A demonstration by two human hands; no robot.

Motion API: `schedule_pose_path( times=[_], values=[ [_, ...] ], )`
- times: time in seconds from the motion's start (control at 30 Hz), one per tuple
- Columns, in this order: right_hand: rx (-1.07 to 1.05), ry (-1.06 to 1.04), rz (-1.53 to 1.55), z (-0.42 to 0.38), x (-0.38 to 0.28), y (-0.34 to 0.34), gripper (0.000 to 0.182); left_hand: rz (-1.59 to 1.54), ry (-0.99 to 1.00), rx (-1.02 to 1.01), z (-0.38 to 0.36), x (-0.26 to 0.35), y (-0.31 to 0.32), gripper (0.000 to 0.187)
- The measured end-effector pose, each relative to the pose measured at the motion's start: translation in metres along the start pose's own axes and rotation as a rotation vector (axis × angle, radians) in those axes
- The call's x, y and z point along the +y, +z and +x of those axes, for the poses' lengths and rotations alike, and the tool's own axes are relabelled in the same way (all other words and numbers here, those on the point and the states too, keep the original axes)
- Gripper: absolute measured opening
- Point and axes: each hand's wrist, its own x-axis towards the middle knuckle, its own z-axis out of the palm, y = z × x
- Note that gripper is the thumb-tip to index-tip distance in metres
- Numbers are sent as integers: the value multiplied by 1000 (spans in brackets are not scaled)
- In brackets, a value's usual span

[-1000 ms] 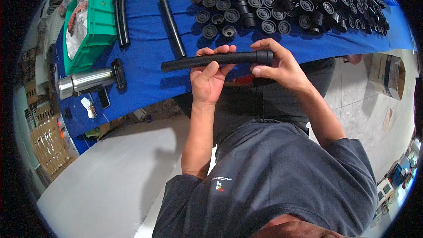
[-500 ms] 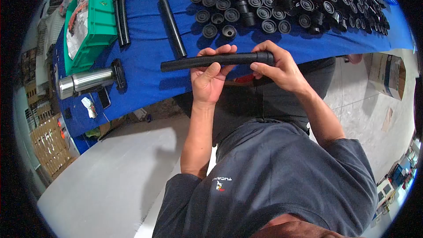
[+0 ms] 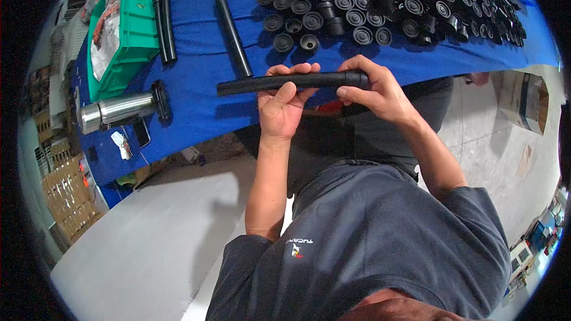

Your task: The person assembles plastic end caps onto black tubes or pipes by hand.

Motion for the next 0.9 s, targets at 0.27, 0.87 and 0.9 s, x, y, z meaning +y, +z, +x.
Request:
schedule_pose_path(
  times=[0.27,0.87,0.9],
  values=[
    [-58,-55,-218,1,-10,-8,31,34,15,-5,-1,-3,-1,29],
    [2,43,172,3,8,2,34,-2,5,-8,0,0,-3,31],
    [-6,40,176,3,9,1,34,-11,6,-14,0,-1,-3,31]
  ],
)
